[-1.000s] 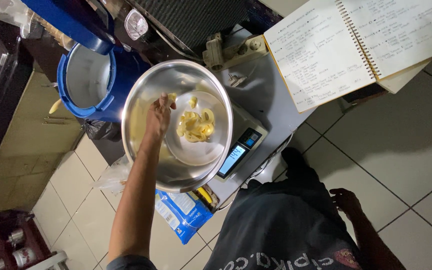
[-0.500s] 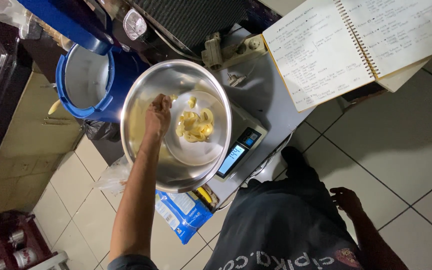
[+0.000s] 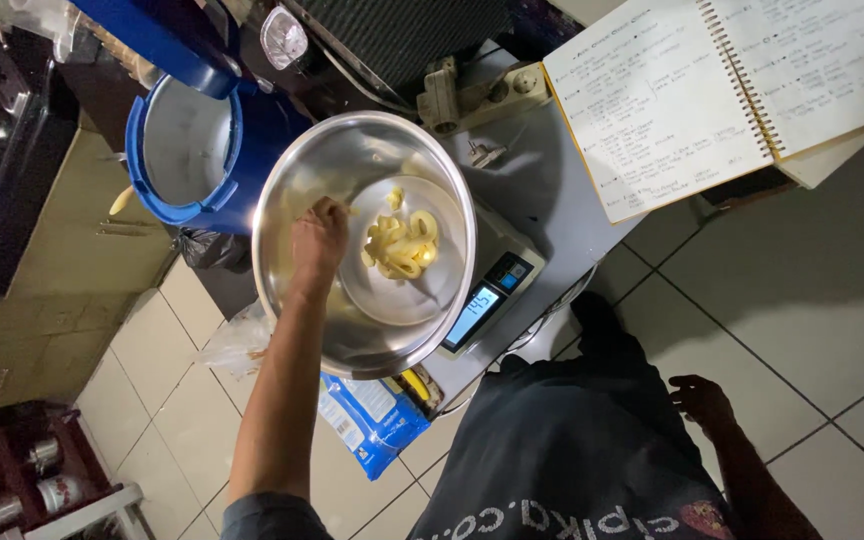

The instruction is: Measure butter into a bowl using a digital scale and prepare a piping bag.

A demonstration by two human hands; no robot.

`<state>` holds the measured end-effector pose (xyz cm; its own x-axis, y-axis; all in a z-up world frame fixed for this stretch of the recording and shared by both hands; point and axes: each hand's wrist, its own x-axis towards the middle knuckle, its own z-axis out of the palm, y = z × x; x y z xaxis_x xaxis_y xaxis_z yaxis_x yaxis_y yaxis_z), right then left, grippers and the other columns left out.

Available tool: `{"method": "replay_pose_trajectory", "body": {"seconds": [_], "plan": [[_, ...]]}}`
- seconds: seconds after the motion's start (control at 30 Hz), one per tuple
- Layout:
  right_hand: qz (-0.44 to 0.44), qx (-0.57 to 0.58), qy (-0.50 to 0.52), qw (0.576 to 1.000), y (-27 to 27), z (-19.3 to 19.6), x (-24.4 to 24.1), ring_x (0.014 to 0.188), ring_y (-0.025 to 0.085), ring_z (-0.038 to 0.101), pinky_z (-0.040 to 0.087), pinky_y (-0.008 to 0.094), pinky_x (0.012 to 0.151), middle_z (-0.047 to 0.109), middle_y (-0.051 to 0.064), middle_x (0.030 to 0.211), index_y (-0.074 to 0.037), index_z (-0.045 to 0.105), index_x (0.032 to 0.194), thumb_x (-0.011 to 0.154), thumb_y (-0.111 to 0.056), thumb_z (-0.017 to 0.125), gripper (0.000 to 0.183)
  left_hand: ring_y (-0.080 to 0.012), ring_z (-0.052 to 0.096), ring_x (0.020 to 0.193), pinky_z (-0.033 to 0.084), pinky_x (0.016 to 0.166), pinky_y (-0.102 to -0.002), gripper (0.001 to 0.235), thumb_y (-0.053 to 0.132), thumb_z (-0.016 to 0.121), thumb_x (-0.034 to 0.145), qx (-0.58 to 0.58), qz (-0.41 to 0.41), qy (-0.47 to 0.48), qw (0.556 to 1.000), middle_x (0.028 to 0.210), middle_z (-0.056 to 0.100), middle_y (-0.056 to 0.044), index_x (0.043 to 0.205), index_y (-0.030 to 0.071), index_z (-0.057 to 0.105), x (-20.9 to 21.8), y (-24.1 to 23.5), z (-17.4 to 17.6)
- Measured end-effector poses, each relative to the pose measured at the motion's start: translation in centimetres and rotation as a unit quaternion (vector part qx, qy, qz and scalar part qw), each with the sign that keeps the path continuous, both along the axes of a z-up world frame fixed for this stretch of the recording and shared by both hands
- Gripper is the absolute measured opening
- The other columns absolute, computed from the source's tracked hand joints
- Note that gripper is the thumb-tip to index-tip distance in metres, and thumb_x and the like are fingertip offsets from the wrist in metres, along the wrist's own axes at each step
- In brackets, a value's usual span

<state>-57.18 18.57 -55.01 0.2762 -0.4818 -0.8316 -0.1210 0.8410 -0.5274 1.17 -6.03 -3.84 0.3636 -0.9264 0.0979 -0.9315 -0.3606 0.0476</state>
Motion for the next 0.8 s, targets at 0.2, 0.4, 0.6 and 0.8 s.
{"method": "replay_pose_trajectory", "body": {"seconds": [0.2,0.4,0.6,0.8], "plan": [[-0.007,0.007,0.0,1.0,0.5,0.8,-0.2,0.078,0.022,0.072,0.053,0.034,0.061,0.074,0.012,0.093,-0.004,0.071,0.125,0.098,-0.012,0.058,0.031,-0.0411,0.07,0.08,0.056,0.07,-0.048,0.012,0.024,0.072,0.092,-0.061,0.013,-0.016,0.998,0.086,0.072,-0.021,0.093,0.013,0.078,0.8,0.2,-1.5],[-0.026,0.01,-0.029,0.999,2.8,-1.8,-1.2,0.076,0.021,0.071,0.051,0.033,0.06,0.075,0.011,0.093,-0.005,0.07,0.126,0.095,-0.012,0.06,0.033,-0.0366,0.073,0.077,0.057,0.066,-0.044,0.008,0.017,0.073,0.089,-0.089,-0.005,0.004,0.996,0.084,0.071,-0.019,0.093,0.014,0.079,-0.2,-0.5,-0.9],[-0.028,0.031,-0.026,0.999,3.7,-2.1,-1.3,0.077,0.022,0.07,0.051,0.033,0.062,0.075,0.011,0.094,-0.005,0.07,0.127,0.095,-0.011,0.06,0.034,-0.0384,0.07,0.079,0.055,0.069,-0.043,0.012,0.005,0.078,0.075,-0.118,-0.075,-0.038,0.989,0.086,0.073,-0.018,0.086,0.008,0.076,-1.1,-0.5,-0.6],[-0.043,0.042,-0.018,0.998,3.3,-1.3,-0.8,0.079,0.023,0.071,0.055,0.038,0.067,0.074,0.011,0.096,-0.004,0.07,0.127,0.095,-0.01,0.06,0.034,-0.0375,0.071,0.082,0.056,0.073,-0.042,0.014,0.005,0.077,0.079,-0.071,-0.038,0.028,0.996,0.09,0.074,-0.019,0.092,0.007,0.077,-1.3,0.3,-1.3]]}}
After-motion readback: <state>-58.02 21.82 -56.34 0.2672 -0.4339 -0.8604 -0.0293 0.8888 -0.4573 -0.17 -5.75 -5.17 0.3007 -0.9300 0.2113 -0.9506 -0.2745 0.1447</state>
